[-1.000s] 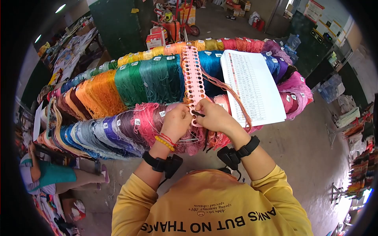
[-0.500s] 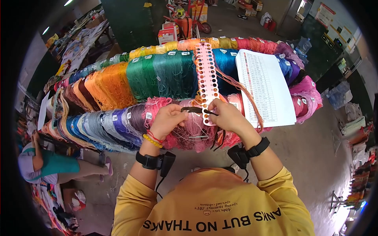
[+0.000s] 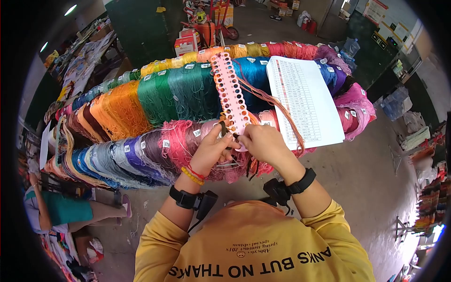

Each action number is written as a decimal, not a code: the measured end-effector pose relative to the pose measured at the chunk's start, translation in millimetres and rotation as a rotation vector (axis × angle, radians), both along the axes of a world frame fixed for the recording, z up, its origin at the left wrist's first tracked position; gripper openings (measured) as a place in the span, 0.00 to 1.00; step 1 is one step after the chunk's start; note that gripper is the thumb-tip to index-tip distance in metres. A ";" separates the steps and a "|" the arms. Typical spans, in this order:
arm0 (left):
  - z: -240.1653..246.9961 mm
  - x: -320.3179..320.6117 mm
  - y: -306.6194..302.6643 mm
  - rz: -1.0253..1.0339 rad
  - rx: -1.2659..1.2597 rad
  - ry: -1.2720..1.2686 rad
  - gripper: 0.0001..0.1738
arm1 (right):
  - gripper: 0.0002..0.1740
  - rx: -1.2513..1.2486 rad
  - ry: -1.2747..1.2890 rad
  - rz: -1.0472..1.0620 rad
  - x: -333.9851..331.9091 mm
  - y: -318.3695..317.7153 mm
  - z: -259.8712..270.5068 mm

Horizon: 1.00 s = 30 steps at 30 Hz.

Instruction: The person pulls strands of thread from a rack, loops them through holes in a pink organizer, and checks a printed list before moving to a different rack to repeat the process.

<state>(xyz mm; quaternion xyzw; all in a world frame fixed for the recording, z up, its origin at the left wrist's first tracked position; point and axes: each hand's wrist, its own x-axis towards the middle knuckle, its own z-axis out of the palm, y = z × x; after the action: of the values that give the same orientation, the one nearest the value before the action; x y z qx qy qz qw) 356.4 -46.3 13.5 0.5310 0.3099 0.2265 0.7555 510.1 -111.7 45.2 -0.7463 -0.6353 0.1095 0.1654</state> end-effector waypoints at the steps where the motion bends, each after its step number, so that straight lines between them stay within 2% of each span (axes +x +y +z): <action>1: 1.4 1.4 -2.0 0.019 0.026 0.024 0.26 | 0.11 0.035 0.102 0.079 -2.6 -1.6 -3.7; 3: -3.2 -0.6 3.0 -0.019 -0.056 -0.084 0.28 | 0.10 0.106 0.304 0.236 -14.2 -6.1 -11.1; 4: -4.2 -0.8 5.1 -0.040 -0.094 -0.138 0.29 | 0.10 0.087 0.218 0.267 -20.4 -12.5 -7.3; 7: 0.8 1.2 1.0 -0.009 -0.088 -0.153 0.31 | 0.08 0.117 0.292 0.313 -20.1 -22.1 3.3; 11: -7.8 -6.3 9.1 -0.092 -0.079 -0.171 0.33 | 0.08 0.316 0.161 0.178 -1.6 0.8 -18.5; 12: -6.9 -6.9 9.3 -0.096 -0.103 -0.191 0.33 | 0.09 0.332 0.134 0.247 -4.0 5.0 -22.5; 15: -4.9 -11.6 8.4 -0.111 -0.192 -0.287 0.31 | 0.07 0.256 0.056 0.281 -10.1 6.2 -23.0; 16: -5.5 -14.5 7.4 -0.118 -0.226 -0.322 0.30 | 0.07 0.302 0.054 0.250 -7.8 10.4 -32.9; 19: -19.8 -33.0 10.0 -0.131 -0.308 -0.421 0.26 | 0.07 0.267 0.346 0.080 -1.8 15.4 -30.3; 20: -22.2 -43.9 11.1 -0.161 -0.136 -0.355 0.20 | 0.08 0.157 0.482 0.017 0.0 13.8 -23.2; 23: 4.0 -46.9 -6.7 -0.024 0.346 -0.135 0.16 | 0.08 0.273 0.378 0.056 0.1 17.7 -30.3; 24: 11.0 -46.4 -12.0 0.049 0.438 -0.135 0.14 | 0.08 0.279 0.317 0.044 -2.8 17.7 -29.9; 27: 27.6 -60.9 -18.2 -0.013 0.446 -0.146 0.12 | 0.08 0.288 0.161 0.016 -10.2 17.3 -29.3; 28: 31.9 -70.5 -20.9 0.006 0.359 -0.186 0.11 | 0.08 0.281 0.127 0.011 -10.4 17.8 -29.8; 30: 34.8 -98.6 -17.1 0.121 0.387 -0.325 0.13 | 0.08 0.273 0.086 0.006 -10.7 18.6 -30.1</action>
<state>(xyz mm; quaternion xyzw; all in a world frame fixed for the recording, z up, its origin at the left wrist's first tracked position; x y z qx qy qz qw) 257.9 -63.5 48.3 0.6028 0.1664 0.4086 0.6648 499.5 -93.1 15.1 -0.7096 -0.6390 0.0545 0.2920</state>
